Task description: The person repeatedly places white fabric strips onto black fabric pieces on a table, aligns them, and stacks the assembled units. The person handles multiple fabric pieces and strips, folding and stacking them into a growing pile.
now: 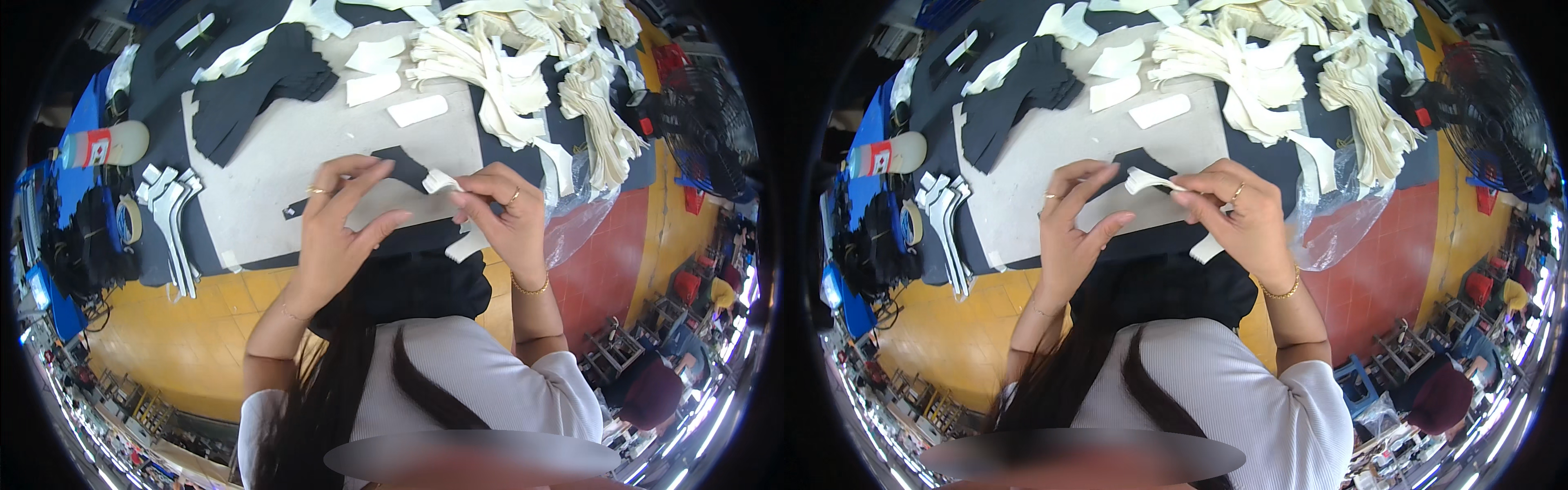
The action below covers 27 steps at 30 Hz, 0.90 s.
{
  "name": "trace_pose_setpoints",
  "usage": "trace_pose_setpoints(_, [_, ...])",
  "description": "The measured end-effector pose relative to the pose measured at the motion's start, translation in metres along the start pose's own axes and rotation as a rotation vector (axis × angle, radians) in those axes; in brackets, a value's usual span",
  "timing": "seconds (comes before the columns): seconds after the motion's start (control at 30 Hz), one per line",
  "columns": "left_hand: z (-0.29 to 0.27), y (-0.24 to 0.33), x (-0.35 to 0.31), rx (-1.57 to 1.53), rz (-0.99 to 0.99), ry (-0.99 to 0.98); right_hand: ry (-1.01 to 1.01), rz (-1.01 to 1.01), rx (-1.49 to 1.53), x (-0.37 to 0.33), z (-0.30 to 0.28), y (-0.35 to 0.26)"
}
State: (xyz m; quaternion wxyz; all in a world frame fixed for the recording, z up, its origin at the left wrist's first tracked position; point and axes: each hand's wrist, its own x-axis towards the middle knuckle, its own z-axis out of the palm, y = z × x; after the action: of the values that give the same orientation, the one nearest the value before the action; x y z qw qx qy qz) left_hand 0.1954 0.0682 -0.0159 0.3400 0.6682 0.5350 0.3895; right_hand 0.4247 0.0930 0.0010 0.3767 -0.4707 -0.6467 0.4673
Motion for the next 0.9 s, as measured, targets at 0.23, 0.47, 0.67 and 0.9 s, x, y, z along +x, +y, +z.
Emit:
trace_pose_setpoints(0.23, [0.007, 0.011, -0.009, -0.830, -0.214, 0.031, -0.268, -0.065, -0.029, 0.002, 0.024, -0.007])
trace_pose_setpoints(0.47, [-0.006, 0.015, -0.011, -0.482, -0.157, -0.014, -0.127, -0.208, -0.074, 0.016, 0.010, -0.029])
trace_pose_setpoints(0.67, [-0.009, 0.023, -0.010, -0.324, -0.064, 0.000, -0.183, -0.385, -0.219, 0.025, 0.010, -0.041])
trace_pose_setpoints(0.9, [-0.010, 0.029, -0.011, -0.263, -0.071, -0.012, -0.211, -0.402, -0.259, 0.022, 0.007, -0.044])
